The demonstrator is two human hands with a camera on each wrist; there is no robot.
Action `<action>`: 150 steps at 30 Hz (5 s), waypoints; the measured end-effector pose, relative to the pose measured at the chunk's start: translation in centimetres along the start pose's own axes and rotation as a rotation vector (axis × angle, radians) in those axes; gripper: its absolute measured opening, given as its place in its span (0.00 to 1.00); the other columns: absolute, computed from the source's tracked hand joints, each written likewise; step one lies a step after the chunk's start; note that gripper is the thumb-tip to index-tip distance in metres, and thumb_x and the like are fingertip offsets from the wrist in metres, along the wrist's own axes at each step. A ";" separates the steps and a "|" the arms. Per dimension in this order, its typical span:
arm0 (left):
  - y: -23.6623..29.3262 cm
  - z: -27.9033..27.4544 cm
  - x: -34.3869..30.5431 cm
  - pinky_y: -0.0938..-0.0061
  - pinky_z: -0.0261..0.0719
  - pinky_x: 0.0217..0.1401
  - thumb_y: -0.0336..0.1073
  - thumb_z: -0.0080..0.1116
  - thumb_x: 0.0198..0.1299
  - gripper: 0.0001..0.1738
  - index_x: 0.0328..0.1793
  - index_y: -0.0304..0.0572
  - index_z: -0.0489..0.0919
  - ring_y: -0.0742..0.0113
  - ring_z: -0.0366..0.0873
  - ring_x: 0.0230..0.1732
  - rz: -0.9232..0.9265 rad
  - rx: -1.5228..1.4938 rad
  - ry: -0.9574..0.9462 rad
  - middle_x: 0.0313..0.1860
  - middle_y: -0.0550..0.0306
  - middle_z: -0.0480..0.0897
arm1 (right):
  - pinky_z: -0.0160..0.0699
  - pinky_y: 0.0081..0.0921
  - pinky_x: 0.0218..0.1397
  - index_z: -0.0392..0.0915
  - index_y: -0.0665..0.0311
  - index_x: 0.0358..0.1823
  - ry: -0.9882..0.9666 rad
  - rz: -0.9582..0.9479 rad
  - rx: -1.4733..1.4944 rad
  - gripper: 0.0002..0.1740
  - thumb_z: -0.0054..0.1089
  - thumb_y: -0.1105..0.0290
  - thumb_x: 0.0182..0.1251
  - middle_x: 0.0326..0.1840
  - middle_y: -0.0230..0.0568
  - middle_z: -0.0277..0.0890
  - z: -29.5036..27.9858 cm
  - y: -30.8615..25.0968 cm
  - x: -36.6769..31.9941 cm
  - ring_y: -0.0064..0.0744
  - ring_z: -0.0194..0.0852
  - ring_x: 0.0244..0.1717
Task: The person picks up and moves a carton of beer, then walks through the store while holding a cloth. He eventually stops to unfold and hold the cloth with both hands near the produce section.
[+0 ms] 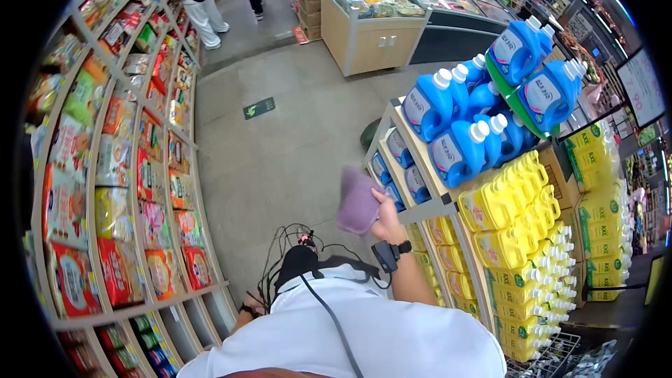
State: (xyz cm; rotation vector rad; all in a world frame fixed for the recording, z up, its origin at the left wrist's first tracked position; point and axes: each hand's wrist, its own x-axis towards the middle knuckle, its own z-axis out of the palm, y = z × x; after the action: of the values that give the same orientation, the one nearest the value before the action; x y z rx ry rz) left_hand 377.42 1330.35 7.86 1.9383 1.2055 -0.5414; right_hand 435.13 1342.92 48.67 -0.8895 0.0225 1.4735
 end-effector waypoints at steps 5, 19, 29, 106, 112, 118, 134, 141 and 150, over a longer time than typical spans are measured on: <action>-4.6 -23.2 15.3 0.64 0.82 0.31 0.41 0.59 0.58 0.15 0.40 0.37 0.84 0.58 0.84 0.34 -0.258 -0.850 0.409 0.30 0.51 0.85 | 0.72 0.38 0.68 0.70 0.69 0.63 -0.011 -0.047 -0.061 0.20 0.50 0.68 0.74 0.60 0.47 0.77 10.7 -3.9 7.5 0.40 0.76 0.59; 28.0 -73.8 35.3 0.80 0.77 0.36 0.39 0.56 0.69 0.11 0.46 0.38 0.80 0.75 0.79 0.32 0.356 -0.992 0.466 0.35 0.58 0.84 | 0.69 0.40 0.69 0.72 0.68 0.61 0.051 -0.125 0.181 0.20 0.50 0.65 0.74 0.60 0.45 0.76 14.5 -17.4 35.6 0.41 0.75 0.61; 44.6 -91.8 53.6 0.80 0.77 0.39 0.37 0.56 0.69 0.10 0.46 0.37 0.79 0.75 0.80 0.35 0.464 -1.017 0.290 0.35 0.58 0.84 | 0.66 0.43 0.71 0.71 0.69 0.63 0.135 -0.412 0.361 0.22 0.51 0.65 0.73 0.63 0.47 0.75 16.3 -36.5 49.5 0.44 0.73 0.63; 230.9 -113.5 191.7 0.56 0.47 0.81 0.59 0.64 0.53 0.57 0.77 0.25 0.52 0.37 0.44 0.80 0.498 0.318 0.393 0.78 0.27 0.51 | 0.62 0.44 0.75 0.65 0.72 0.67 0.768 -1.151 0.548 0.25 0.51 0.66 0.75 0.68 0.51 0.69 -66.9 -213.2 96.4 0.46 0.67 0.69; 242.4 -115.5 197.8 0.59 0.63 0.74 0.55 0.59 0.52 0.43 0.64 0.21 0.71 0.41 0.63 0.73 0.331 0.393 0.154 0.65 0.28 0.72 | 0.62 0.43 0.75 0.63 0.72 0.68 0.694 -1.094 0.528 0.26 0.52 0.66 0.74 0.69 0.51 0.68 -77.4 -225.1 98.7 0.46 0.67 0.69; 259.9 -117.7 207.2 0.54 0.78 0.54 0.57 0.59 0.55 0.31 0.51 0.35 0.83 0.40 0.82 0.48 0.416 0.379 0.224 0.45 0.34 0.84 | 0.62 0.44 0.75 0.64 0.72 0.68 0.844 -1.092 0.637 0.26 0.51 0.65 0.74 0.69 0.51 0.68 -86.5 -238.9 102.3 0.47 0.67 0.69; 317.3 -106.2 220.7 0.64 0.80 0.45 0.52 0.64 0.58 0.28 0.52 0.34 0.81 0.51 0.85 0.43 1.085 0.083 -0.317 0.40 0.43 0.86 | 0.65 0.42 0.73 0.68 0.71 0.65 0.801 -1.211 0.656 0.24 0.51 0.65 0.74 0.66 0.48 0.72 -110.0 -276.8 111.4 0.44 0.72 0.65; 332.0 -107.0 234.9 0.69 0.77 0.38 0.47 0.61 0.63 0.19 0.47 0.37 0.82 0.67 0.79 0.33 0.908 -0.197 -0.318 0.32 0.52 0.84 | 0.64 0.44 0.74 0.64 0.70 0.69 0.763 -1.209 0.614 0.26 0.49 0.65 0.75 0.68 0.50 0.69 -121.6 -299.9 113.6 0.46 0.69 0.67; 351.4 -109.9 246.0 0.76 0.79 0.41 0.39 0.61 0.65 0.16 0.49 0.32 0.80 0.71 0.82 0.36 0.818 -0.599 -0.299 0.37 0.55 0.85 | 0.70 0.43 0.69 0.68 0.70 0.63 0.573 -1.064 0.365 0.22 0.54 0.65 0.72 0.62 0.49 0.75 -131.3 -330.4 125.4 0.44 0.74 0.62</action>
State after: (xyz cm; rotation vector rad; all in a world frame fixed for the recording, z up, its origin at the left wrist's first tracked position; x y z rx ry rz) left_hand 797.57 1466.15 41.35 1.5614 0.2613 -0.0130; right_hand 802.09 1428.75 56.85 -0.7909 0.2032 0.1920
